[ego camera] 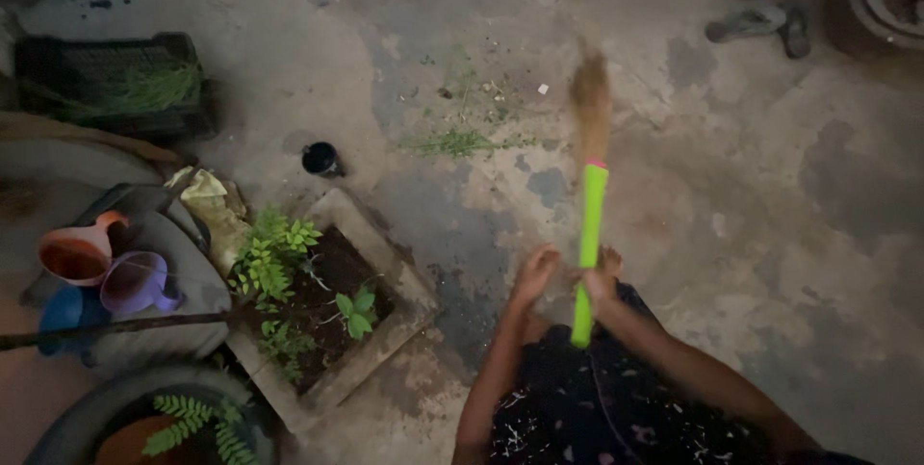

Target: The person sweeps debris and green waste from an outdoor concrete floor into a pile using a broom.

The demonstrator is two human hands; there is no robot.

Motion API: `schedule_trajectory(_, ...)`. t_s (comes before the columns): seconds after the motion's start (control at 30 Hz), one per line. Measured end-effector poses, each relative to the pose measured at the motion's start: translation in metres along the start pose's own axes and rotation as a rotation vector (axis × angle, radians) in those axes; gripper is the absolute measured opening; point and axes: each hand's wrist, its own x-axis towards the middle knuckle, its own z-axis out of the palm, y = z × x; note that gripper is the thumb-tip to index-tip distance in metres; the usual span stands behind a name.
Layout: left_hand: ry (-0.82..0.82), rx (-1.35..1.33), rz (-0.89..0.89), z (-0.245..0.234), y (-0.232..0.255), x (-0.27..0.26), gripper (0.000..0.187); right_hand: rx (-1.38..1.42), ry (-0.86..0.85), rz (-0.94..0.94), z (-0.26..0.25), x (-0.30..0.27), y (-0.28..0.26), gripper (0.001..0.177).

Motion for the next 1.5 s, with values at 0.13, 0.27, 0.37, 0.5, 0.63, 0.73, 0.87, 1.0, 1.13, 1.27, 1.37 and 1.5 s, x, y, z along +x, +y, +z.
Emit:
schedule_trajectory(0.13, 0.196, 0.111, 0.1, -0.047, -0.023, -0.025, 0.029, 0.261, 0.076, 0.193, -0.024, 0.028, 0.004, 0.014)
schedule_trajectory(0.27, 0.338, -0.053, -0.037, -0.096, -0.04, -0.077, 0.037, 0.333, -0.151, 0.33, -0.058, 0.076, 0.066, 0.01)
schedule_trajectory(0.37, 0.467, -0.124, -0.109, -0.108, -0.036, -0.098, 0.04, 0.19, -0.356, 0.406, -0.069, 0.126, 0.066, 0.008)
schedule_trajectory(0.5, 0.518, -0.127, -0.152, -0.104, -0.035, -0.114, 0.041, -0.403, -0.282, 0.227, -0.067, 0.11, 0.061, 0.016)
schedule_trajectory(0.63, 0.425, -0.212, -0.067, -0.09, -0.035, -0.112, 0.039, -0.975, -0.272, -0.025, -0.044, 0.075, 0.001, 0.036)
schedule_trajectory(0.73, 0.423, -0.191, -0.098, -0.083, -0.028, -0.108, 0.039, -1.075, -0.141, -0.202, -0.036, 0.05, -0.035, 0.051)
schedule_trajectory(0.87, 0.418, -0.118, -0.042, -0.093, -0.013, -0.093, 0.039, -1.235, 0.087, -0.387, -0.045, 0.035, -0.05, 0.071)
schedule_trajectory(1.0, 0.441, -0.129, 0.068, -0.103, 0.002, -0.081, 0.039, -1.238, 0.131, -0.228, -0.064, 0.054, -0.062, 0.071)
schedule_trajectory(1.13, 0.584, 0.03, 0.074, -0.11, 0.012, -0.083, 0.037, -0.895, -0.153, -0.044, -0.06, 0.089, -0.03, 0.063)
schedule_trajectory(1.27, 0.585, -0.141, 0.039, -0.109, 0.021, -0.095, 0.041, -0.789, -0.429, 0.095, -0.033, 0.137, -0.021, 0.058)
schedule_trajectory(1.37, 0.63, -0.086, -0.019, -0.101, 0.023, -0.111, 0.044, -0.948, -0.572, 0.072, -0.005, 0.142, -0.015, 0.054)
schedule_trajectory(1.5, 0.708, -0.075, -0.089, -0.1, 0.024, -0.116, 0.048, -1.296, -0.681, -0.061, 0.046, 0.137, -0.028, 0.049)
